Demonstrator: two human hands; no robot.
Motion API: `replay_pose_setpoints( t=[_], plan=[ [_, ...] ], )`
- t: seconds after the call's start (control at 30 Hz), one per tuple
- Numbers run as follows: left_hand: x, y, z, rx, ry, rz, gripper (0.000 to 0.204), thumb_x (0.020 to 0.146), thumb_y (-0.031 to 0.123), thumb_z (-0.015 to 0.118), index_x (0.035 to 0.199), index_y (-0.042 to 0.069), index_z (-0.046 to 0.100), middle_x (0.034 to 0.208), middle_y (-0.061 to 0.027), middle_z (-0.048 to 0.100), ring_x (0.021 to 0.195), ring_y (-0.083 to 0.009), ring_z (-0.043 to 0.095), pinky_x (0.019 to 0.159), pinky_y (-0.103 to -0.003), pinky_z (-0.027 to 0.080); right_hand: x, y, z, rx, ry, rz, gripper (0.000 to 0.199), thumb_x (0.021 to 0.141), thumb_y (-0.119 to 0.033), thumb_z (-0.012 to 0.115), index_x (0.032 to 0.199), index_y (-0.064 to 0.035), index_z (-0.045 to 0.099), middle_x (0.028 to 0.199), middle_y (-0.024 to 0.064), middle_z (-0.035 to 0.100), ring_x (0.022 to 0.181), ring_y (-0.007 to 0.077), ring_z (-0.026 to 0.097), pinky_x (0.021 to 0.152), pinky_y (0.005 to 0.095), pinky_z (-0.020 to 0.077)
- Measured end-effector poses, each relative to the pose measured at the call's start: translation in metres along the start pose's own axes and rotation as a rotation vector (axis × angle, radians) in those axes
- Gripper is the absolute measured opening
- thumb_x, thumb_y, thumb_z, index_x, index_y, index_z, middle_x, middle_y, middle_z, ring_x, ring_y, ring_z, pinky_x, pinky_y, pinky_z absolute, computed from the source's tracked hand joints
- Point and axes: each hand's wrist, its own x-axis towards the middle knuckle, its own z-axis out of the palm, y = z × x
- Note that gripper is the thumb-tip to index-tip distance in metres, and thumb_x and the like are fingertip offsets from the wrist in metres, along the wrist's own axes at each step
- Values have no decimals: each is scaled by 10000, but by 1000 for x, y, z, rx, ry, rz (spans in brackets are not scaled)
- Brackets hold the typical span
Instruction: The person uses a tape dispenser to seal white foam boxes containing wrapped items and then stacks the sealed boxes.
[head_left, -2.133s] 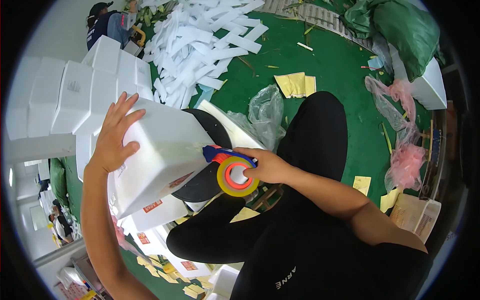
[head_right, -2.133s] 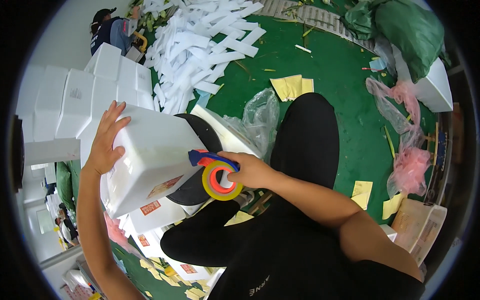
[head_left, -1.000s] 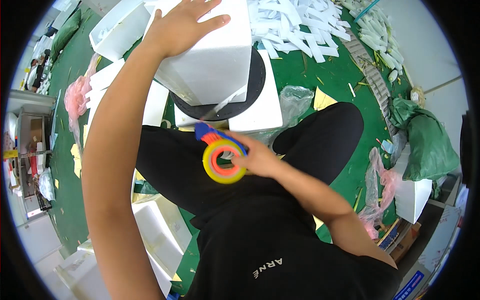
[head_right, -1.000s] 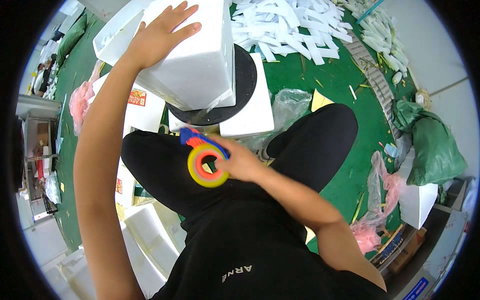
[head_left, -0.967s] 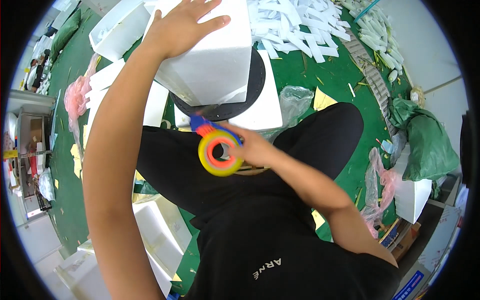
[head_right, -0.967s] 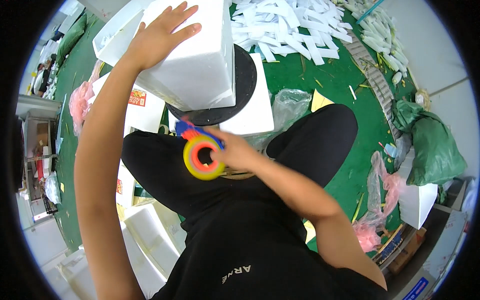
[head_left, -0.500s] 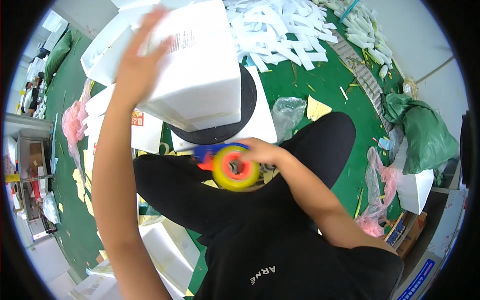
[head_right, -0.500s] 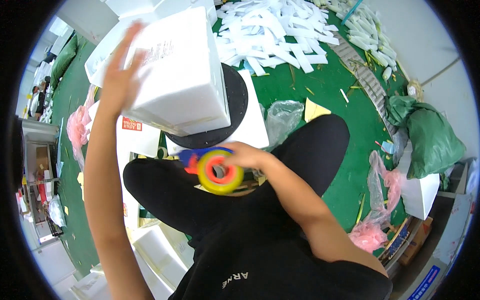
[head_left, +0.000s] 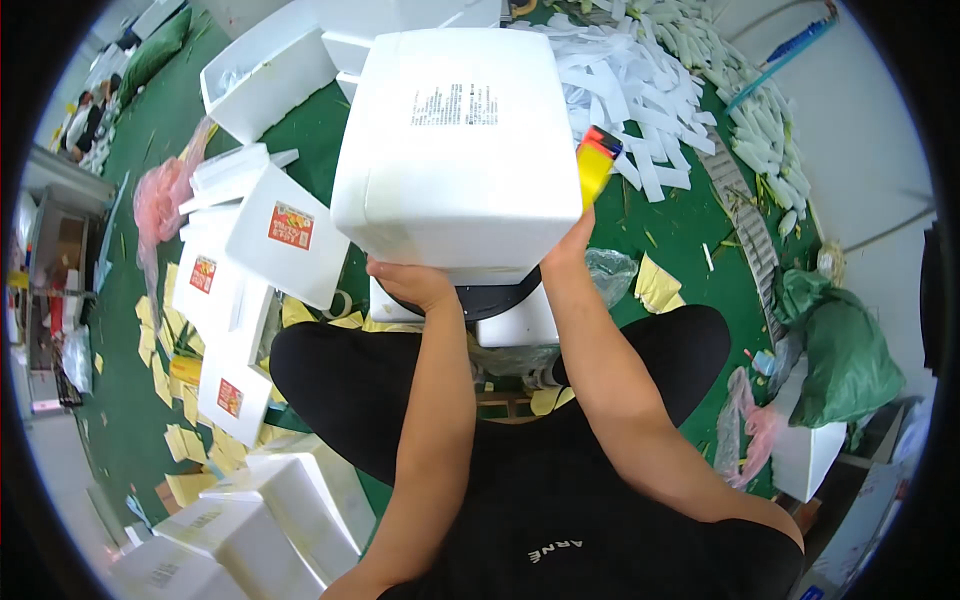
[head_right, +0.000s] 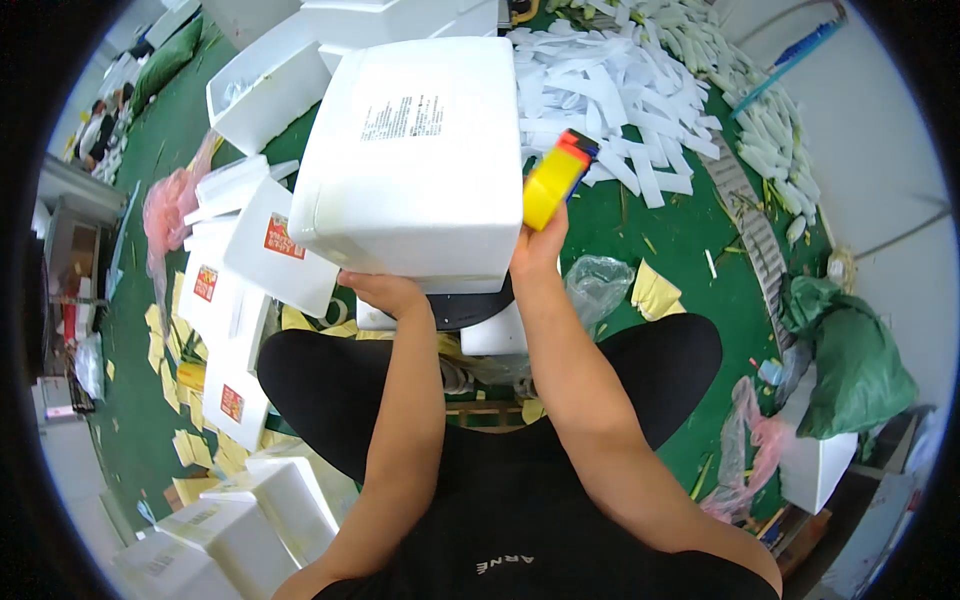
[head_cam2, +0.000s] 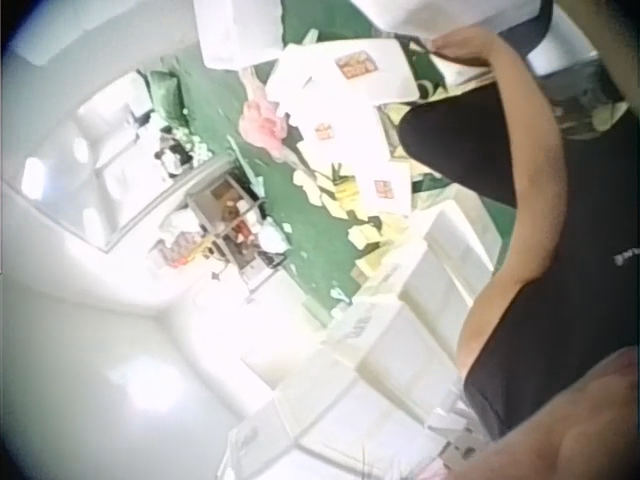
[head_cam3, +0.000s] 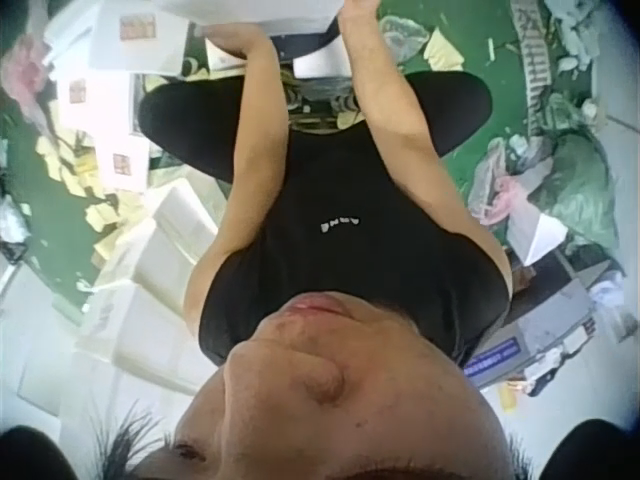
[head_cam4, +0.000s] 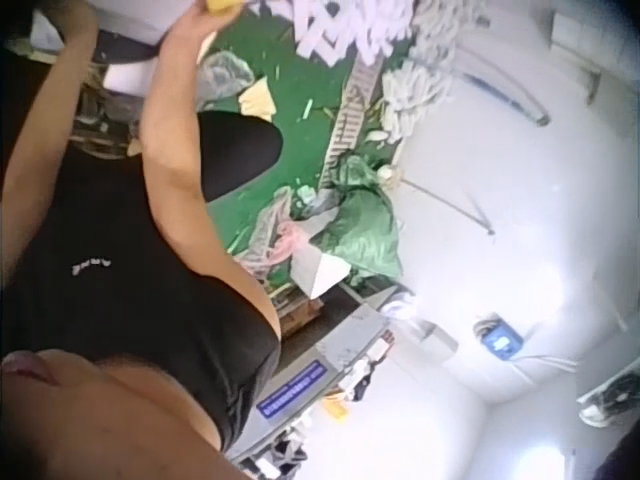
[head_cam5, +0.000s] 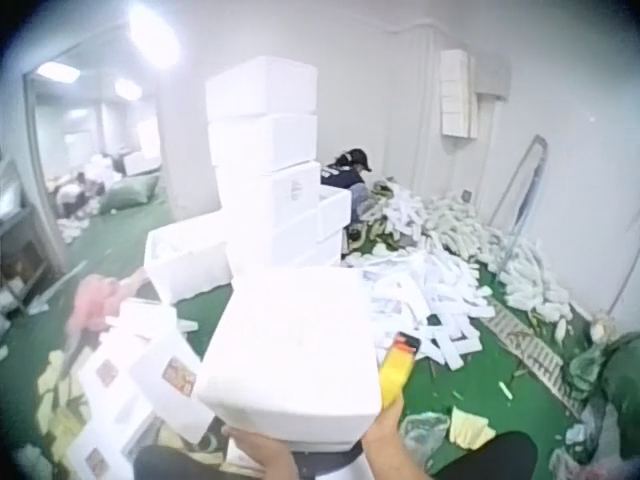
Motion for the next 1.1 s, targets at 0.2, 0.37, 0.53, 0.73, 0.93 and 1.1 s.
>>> replay_pose_setpoints(
  t=[0.2, 0.37, 0.53, 0.73, 0.93, 1.1],
  plan=[
    [56, 67, -36, -40, -395, -732, 995, 873, 781, 191, 1418, -39, 332, 1435, -170, 426, 1325, -315, 401, 1105, -438, 305, 3, -40, -35, -230, -125, 151, 511, 938, -445, 480, 1263, -56, 548, 1247, 140, 597, 1158, 298, 565, 1002, 473, 441],
    [104, 114, 58, 383, -903, -805, 990, 821, 832, 243, 1470, 89, 312, 1448, -101, 414, 1304, -294, 404, 1097, -421, 314, -8, -7, 32, -336, -20, 230, 465, 950, -402, 491, 1252, -52, 550, 1239, 140, 595, 1135, 293, 577, 988, 456, 461],
    [111, 105, 70, 322, -1025, -745, 1009, 821, 834, 220, 1468, 66, 308, 1455, -124, 405, 1309, -305, 401, 1102, -416, 308, 24, -15, 48, 102, -121, 335, 407, 956, -333, 508, 1242, -46, 552, 1213, 122, 608, 1079, 264, 611, 961, 414, 491],
    [108, 77, 45, 293, -971, -629, 1028, 816, 835, 255, 1460, 36, 310, 1444, -156, 412, 1293, -324, 414, 1097, -417, 309, 62, -23, 14, 232, -92, 235, 381, 956, -295, 513, 1235, -39, 554, 1199, 109, 617, 1061, 240, 622, 958, 398, 493],
    [121, 98, 68, 568, -985, -774, 650, 877, 232, 510, 1455, 18, 305, 1451, -176, 395, 1337, -360, 361, 1108, -411, 298, 28, -39, -6, 336, -25, 199, 396, 916, -168, 548, 1286, -42, 480, 1160, 137, 603, 1064, 257, 615, 956, 412, 487],
    [73, 139, 160, 1093, -1764, 1349, 608, 948, 360, 520, 1463, 86, 350, 1539, -119, 295, 1446, -353, 177, 1153, -486, 148, -8, -116, -22, -572, 307, 96, 566, 829, -112, 636, 1354, -96, 426, 1159, 82, 606, 986, 213, 634, 777, 364, 542]
  ],
)
